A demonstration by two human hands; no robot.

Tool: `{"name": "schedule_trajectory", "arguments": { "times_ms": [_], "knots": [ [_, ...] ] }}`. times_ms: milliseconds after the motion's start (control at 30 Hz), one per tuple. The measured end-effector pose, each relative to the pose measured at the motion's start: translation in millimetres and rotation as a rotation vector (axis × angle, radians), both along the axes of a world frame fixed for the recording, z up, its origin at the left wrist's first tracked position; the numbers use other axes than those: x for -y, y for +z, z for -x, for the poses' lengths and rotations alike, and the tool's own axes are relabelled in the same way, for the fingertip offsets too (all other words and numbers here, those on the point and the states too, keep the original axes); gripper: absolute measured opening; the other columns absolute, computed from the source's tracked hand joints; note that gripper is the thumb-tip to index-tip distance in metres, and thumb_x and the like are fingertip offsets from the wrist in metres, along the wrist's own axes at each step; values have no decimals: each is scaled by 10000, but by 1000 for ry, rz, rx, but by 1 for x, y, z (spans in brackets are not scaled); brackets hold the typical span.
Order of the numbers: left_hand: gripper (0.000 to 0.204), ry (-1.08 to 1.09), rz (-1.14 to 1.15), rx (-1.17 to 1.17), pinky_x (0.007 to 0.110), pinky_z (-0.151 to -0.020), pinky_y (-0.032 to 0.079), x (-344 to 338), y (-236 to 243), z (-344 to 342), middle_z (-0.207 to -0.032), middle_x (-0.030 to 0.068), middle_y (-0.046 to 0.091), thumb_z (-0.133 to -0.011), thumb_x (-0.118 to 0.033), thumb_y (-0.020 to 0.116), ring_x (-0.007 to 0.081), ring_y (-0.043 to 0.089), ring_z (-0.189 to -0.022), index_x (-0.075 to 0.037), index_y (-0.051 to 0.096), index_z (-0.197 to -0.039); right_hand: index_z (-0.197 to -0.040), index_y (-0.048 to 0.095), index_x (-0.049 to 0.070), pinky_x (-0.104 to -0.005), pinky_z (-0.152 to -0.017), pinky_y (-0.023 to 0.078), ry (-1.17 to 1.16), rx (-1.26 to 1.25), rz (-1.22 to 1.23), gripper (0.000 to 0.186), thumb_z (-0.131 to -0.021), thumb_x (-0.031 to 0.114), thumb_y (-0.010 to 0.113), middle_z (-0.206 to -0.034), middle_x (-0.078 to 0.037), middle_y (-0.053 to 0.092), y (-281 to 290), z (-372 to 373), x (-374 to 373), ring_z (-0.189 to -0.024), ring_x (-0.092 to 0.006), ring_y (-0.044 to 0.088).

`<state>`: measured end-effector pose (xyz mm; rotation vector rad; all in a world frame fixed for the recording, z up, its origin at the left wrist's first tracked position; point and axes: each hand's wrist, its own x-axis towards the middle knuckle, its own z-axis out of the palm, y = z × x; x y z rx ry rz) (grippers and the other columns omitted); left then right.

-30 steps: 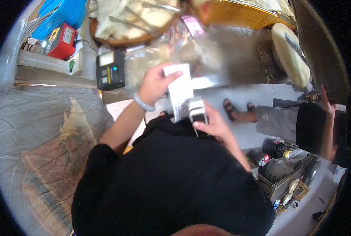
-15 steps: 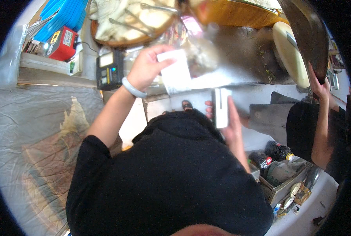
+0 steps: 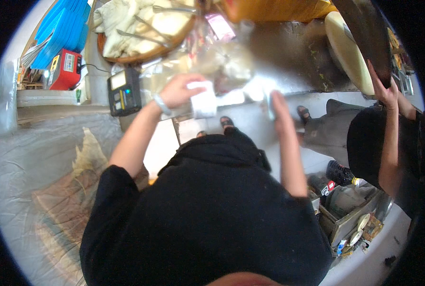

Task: The person scoops a yellow substance from a container into a plastic bag, then retrieves a flatbread from an oven and places it on a counter. They add chopped green vegetables and other fillings into the flatbread, fold it, and place it into a plastic bag.

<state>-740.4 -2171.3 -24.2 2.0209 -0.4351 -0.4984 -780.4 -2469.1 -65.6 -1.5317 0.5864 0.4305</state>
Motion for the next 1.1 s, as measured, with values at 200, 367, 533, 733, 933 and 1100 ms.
{"name": "schedule_trajectory", "arguments": {
  "times_ms": [200, 367, 533, 733, 933, 1100],
  "knots": [
    [153, 623, -159, 48, 251, -716, 434, -120, 7, -15, -820, 55, 612, -795, -115, 581, 135, 558, -769, -17, 584, -912, -962, 521, -21, -390, -721, 441, 103, 575, 944, 459, -671, 305, 660, -861, -200, 570, -124, -99, 42, -802, -338, 557],
    [230, 920, -441, 151, 322, -708, 452, -255, -56, -9, -838, 99, 620, -777, -202, 594, 215, 585, -761, -41, 580, -941, -1079, 458, 7, -417, -766, 426, 188, 554, 1076, 535, -690, 320, 649, -957, -214, 539, -127, -135, 15, -907, -352, 526],
    [265, 997, -1032, 404, 395, -806, 424, -212, -41, -7, -979, 123, 578, -776, -188, 556, 322, 528, -896, -95, 548, -1024, -1152, 437, 45, -401, -794, 413, 238, 661, 1311, 544, -710, 295, 634, -1019, -190, 528, -138, -144, 23, -926, -329, 524],
    [313, 961, -1102, 805, 406, -830, 400, -182, -45, 2, -1039, 127, 522, -748, -119, 561, 308, 456, -1004, -90, 521, -1058, -950, 613, 82, -337, -716, 446, 162, 812, 1046, 252, -731, 206, 606, -953, -106, 578, -84, -164, 4, -838, -238, 557],
    [68, 602, -120, 698, 311, -627, 464, 11, -25, -17, -766, 75, 588, -740, -90, 607, 229, 574, -696, -76, 600, -806, -883, 640, 90, -318, -766, 415, 701, 1042, 547, 202, -693, 101, 573, -921, -77, 579, -1, -141, -49, -846, -258, 516],
    [78, 573, -217, 683, 318, -633, 465, 83, -22, -36, -758, 71, 592, -699, -144, 639, 223, 582, -710, -87, 617, -747, -848, 627, 65, -350, -748, 401, 831, 1069, 494, 190, -676, 135, 588, -867, -103, 567, 4, -147, -58, -832, -294, 501]
  ]
}}
